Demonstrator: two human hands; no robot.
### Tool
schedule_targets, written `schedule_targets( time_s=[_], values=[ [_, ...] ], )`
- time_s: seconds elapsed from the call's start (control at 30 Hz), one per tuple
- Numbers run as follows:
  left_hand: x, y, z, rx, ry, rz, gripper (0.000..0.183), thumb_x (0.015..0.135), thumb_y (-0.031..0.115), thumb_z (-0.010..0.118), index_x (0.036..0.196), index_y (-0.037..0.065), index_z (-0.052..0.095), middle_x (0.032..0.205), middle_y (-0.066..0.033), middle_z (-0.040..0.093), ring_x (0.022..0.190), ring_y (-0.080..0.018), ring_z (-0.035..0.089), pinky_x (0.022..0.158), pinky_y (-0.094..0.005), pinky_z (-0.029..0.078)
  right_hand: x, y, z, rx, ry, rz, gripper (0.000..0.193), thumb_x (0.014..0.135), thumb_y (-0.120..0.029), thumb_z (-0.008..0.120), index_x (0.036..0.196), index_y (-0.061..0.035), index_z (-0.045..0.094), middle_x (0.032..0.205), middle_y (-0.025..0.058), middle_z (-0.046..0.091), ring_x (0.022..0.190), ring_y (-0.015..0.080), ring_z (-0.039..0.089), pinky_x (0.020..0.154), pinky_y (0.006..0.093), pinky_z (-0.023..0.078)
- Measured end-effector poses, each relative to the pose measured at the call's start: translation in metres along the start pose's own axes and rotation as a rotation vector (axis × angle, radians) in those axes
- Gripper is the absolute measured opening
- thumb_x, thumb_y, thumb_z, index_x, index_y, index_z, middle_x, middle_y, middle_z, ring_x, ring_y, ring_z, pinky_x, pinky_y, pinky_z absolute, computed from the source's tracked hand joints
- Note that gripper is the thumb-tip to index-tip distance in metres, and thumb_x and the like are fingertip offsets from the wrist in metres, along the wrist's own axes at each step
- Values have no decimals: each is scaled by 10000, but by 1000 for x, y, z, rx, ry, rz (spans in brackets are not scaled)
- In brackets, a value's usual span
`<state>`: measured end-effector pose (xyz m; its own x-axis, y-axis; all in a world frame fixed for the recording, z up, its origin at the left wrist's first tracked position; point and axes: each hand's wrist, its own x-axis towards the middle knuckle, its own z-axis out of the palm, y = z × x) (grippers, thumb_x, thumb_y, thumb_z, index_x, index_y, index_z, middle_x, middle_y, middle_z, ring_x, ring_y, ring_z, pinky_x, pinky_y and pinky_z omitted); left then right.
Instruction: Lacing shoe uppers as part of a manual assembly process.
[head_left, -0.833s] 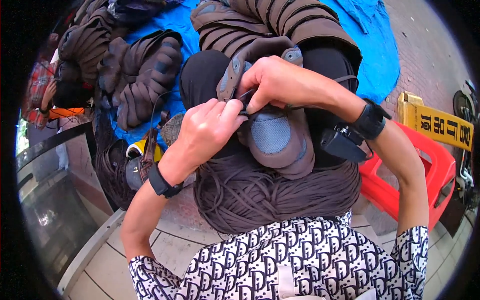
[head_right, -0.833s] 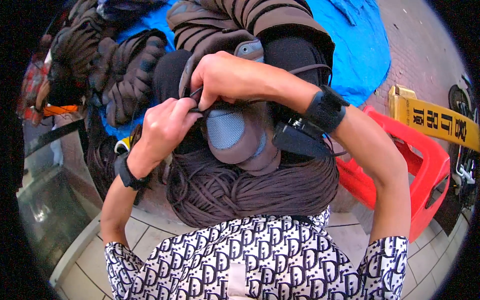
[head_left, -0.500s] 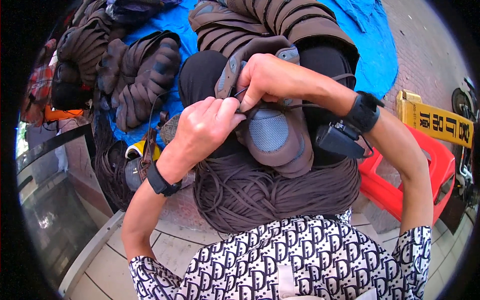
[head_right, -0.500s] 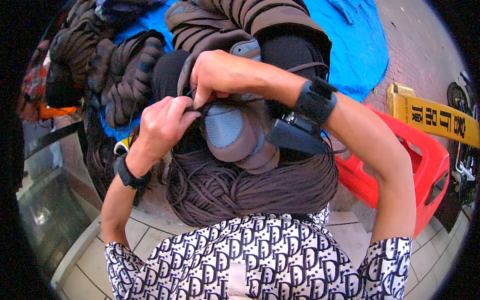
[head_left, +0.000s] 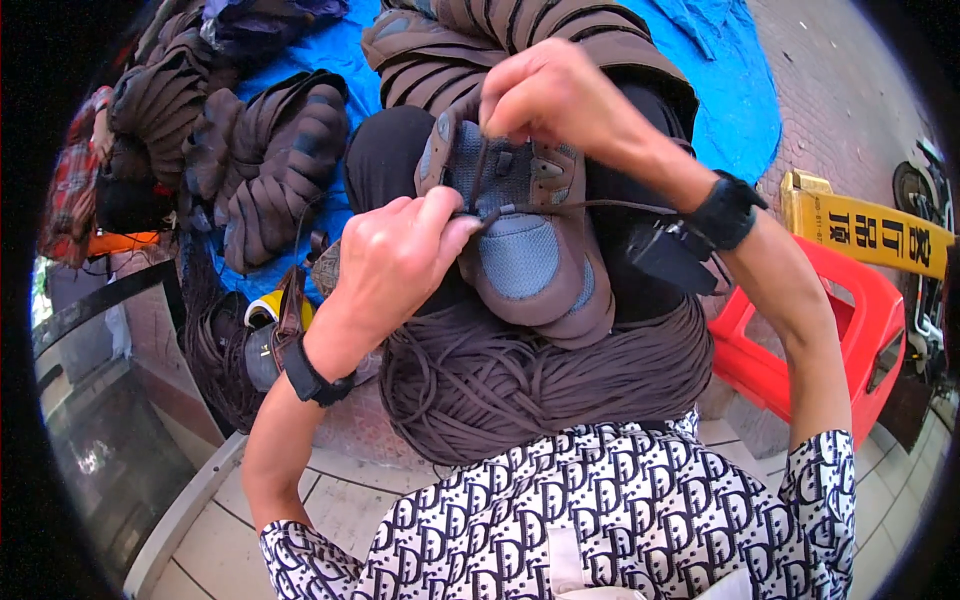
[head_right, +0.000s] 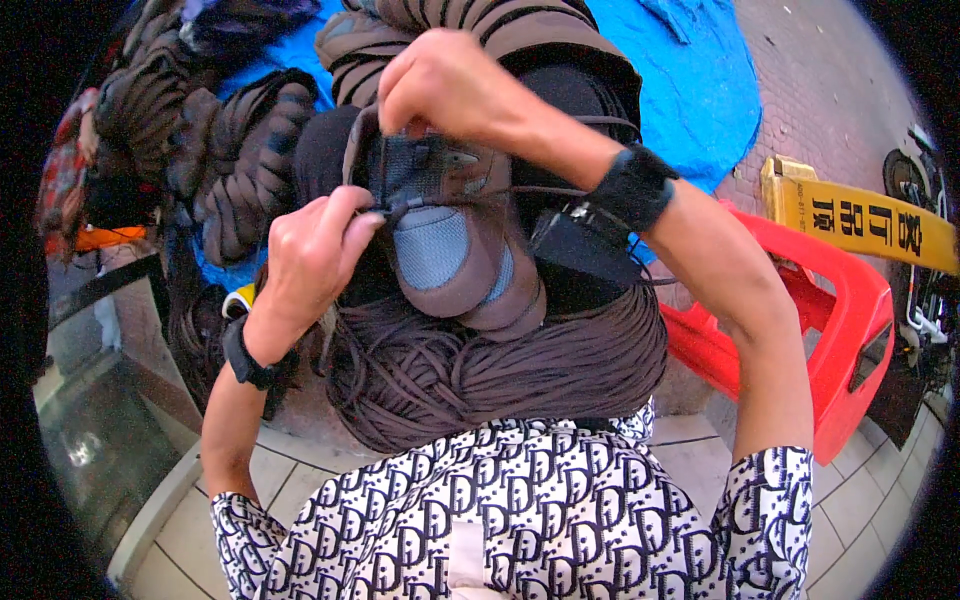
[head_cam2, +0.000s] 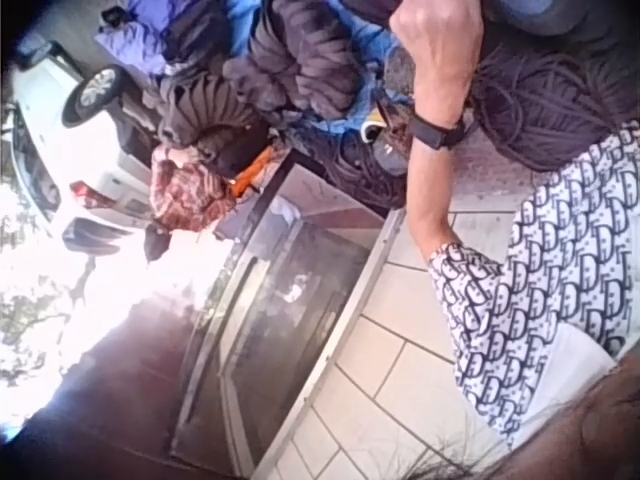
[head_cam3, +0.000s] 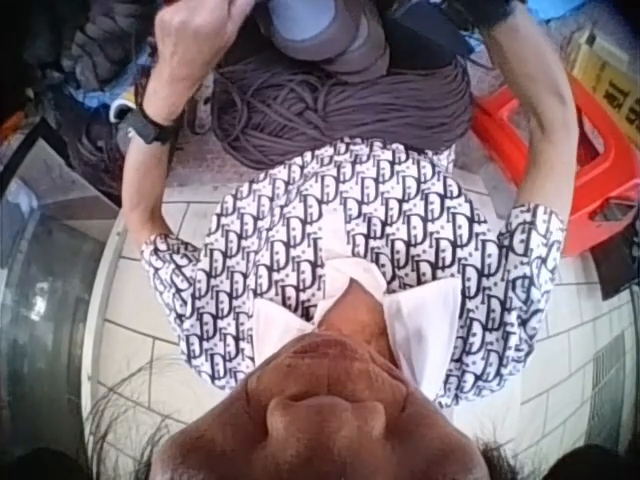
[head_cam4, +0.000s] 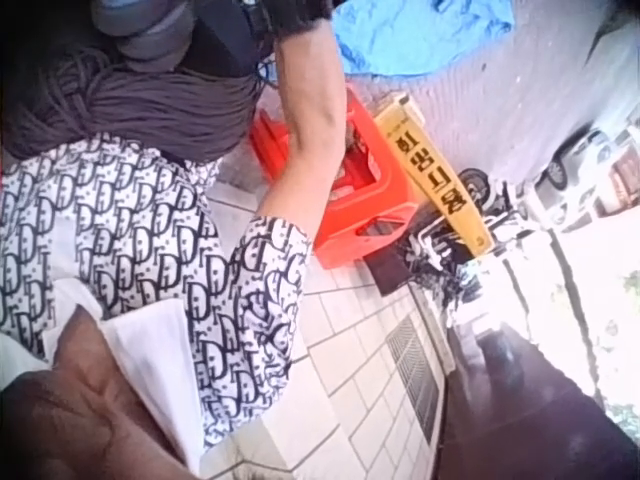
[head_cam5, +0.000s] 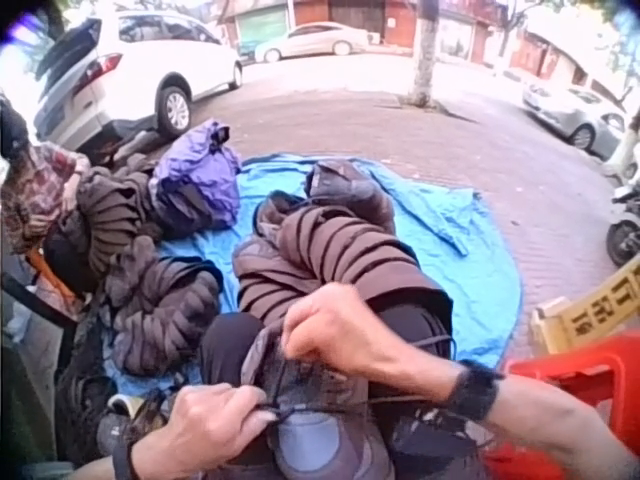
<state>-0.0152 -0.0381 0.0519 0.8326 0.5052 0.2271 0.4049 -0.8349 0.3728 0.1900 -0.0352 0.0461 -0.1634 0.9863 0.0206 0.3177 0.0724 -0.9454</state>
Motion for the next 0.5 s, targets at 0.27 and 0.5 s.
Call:
schedule_targets(
  time_s=[0.27,0.5],
  values=[
    [24,11,-5,-470,-180,-676,110,771,107,600,864,50,588,590,-85,526,458,-241,485,478,-317,435,-42,16,7,-155,118,-181,197,708,-153,617,767,34,599,658,49,570,593,107,536,525,234,416],
    [33,17,10,221,-67,171,142,690,57,627,823,65,578,721,-80,529,654,-254,527,585,-355,446,-103,24,29,252,66,303,197,721,-84,612,902,-11,640,689,54,624,536,80,537,499,224,431]
  ],
)
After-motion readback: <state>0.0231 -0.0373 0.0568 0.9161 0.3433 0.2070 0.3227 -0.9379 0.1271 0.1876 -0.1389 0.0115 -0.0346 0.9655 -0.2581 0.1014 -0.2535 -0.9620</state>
